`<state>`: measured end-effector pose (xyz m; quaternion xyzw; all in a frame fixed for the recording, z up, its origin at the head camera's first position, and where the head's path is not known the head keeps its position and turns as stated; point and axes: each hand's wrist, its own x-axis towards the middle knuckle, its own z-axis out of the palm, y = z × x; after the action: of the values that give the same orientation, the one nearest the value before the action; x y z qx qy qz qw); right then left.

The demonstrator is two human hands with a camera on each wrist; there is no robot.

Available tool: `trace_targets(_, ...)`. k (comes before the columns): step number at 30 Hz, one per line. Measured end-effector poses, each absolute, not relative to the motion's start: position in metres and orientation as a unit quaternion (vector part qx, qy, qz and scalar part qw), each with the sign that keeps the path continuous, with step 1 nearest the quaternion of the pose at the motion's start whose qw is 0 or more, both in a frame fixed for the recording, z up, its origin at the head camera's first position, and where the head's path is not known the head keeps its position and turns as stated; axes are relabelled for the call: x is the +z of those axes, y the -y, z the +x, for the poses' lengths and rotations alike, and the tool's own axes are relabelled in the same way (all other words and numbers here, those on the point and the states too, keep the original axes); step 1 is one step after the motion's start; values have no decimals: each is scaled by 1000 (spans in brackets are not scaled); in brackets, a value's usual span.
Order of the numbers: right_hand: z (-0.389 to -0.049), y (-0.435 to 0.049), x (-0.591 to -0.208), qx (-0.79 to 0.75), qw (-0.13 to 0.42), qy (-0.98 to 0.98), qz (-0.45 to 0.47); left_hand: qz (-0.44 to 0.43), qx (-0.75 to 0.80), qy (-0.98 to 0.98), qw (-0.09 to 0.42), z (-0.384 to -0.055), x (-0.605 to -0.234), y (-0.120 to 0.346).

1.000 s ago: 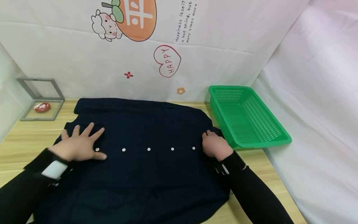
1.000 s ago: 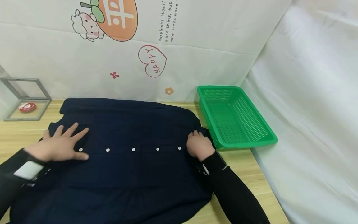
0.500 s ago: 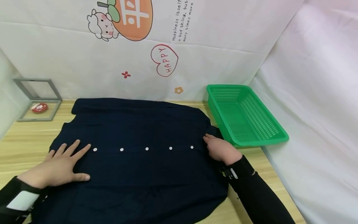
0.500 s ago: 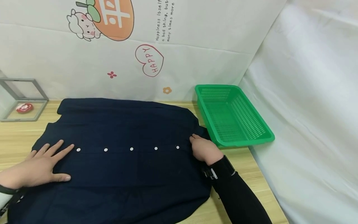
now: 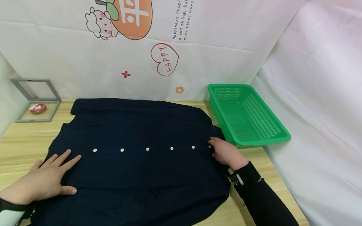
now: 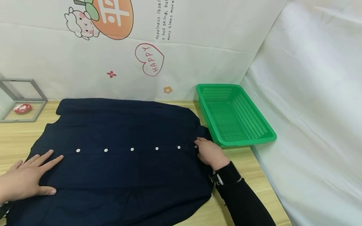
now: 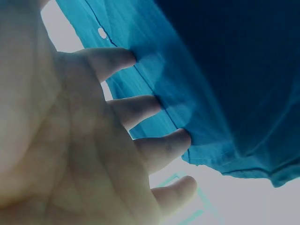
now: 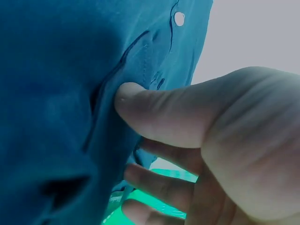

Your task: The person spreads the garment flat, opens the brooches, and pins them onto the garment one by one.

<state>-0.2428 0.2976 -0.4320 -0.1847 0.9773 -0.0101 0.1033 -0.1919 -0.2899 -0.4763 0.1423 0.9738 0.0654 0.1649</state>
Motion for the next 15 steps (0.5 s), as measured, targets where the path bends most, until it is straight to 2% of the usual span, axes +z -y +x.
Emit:
trace_targets(8,-233,-307,-427,-22,119,-973,-197,144,75,-968,193,-180,-480,297)
trace_targets(15,-242,-309,-428,-58,179,-964,-190,156,61,-968,186,-177,-482,303)
